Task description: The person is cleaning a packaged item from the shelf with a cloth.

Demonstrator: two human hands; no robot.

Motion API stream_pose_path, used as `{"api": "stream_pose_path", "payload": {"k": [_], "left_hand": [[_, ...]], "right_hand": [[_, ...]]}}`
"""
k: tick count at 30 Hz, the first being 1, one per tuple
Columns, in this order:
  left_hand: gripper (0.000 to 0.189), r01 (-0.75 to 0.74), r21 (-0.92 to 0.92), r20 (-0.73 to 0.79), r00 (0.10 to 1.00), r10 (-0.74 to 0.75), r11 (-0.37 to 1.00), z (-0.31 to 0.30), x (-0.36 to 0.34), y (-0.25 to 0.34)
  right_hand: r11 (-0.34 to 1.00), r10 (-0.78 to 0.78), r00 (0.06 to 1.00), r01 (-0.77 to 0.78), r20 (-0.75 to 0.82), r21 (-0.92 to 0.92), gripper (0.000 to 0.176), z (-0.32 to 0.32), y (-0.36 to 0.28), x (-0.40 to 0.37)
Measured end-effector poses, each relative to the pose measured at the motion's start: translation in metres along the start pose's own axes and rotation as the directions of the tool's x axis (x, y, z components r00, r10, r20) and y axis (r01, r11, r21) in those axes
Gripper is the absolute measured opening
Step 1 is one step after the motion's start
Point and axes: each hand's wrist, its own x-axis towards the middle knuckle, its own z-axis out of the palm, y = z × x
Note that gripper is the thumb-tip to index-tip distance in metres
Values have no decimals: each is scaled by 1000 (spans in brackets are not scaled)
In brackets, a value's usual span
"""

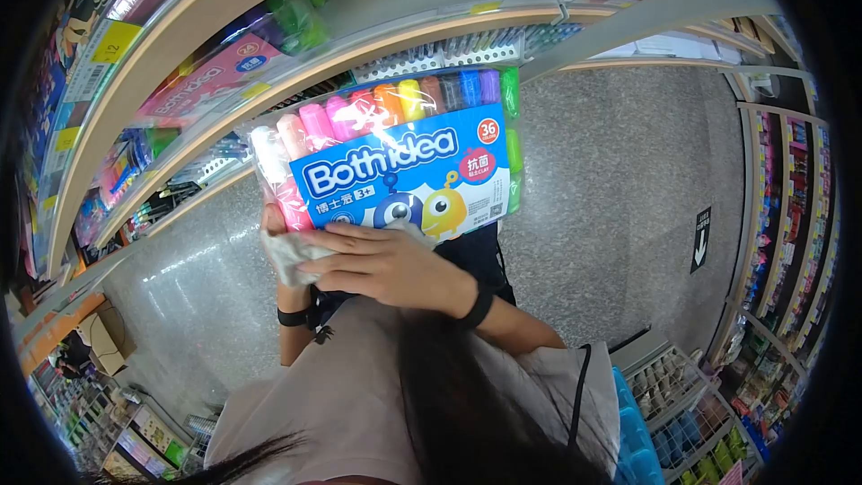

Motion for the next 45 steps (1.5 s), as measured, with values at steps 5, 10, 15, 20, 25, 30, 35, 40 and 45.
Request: {"api": "stream_pose_path", "payload": {"k": [5,10,15,20,25,30,35,40,45], "left_hand": [[46,-142,169,-59,986,154,975,-5,3,-9],[48,-95,135,-25,995,99,986,1,4,-5],[54,-68,202,71,996,54,977,-11,6,-5],[54,-50,199,81,996,34,979,-10,5,-1],[54,-50,170,30,999,45,984,-3,6,-3],[53,-88,197,12,996,87,976,1,5,-4],[50,-87,149,-54,994,96,985,1,9,-4],[48,-68,130,-60,995,76,989,10,10,0],[47,93,-156,-89,990,-108,983,-2,11,2]], "right_hand": [[947,290,949,-303,-122,-109,35,-42,20,-24],[857,361,865,-455,-349,-241,40,-38,11,-9],[942,252,953,-282,-170,-183,36,-36,11,-33],[809,474,762,-575,-441,-124,50,-80,53,-53],[769,548,666,-639,-506,-7,56,-75,64,-48],[749,542,619,-663,-568,-8,52,-50,57,-70],[658,516,600,-735,-611,-166,46,-21,29,-64],[867,332,838,-452,-433,-211,42,16,0,-21],[994,-6,994,-6,-107,-111,37,19,-16,-9]]}}
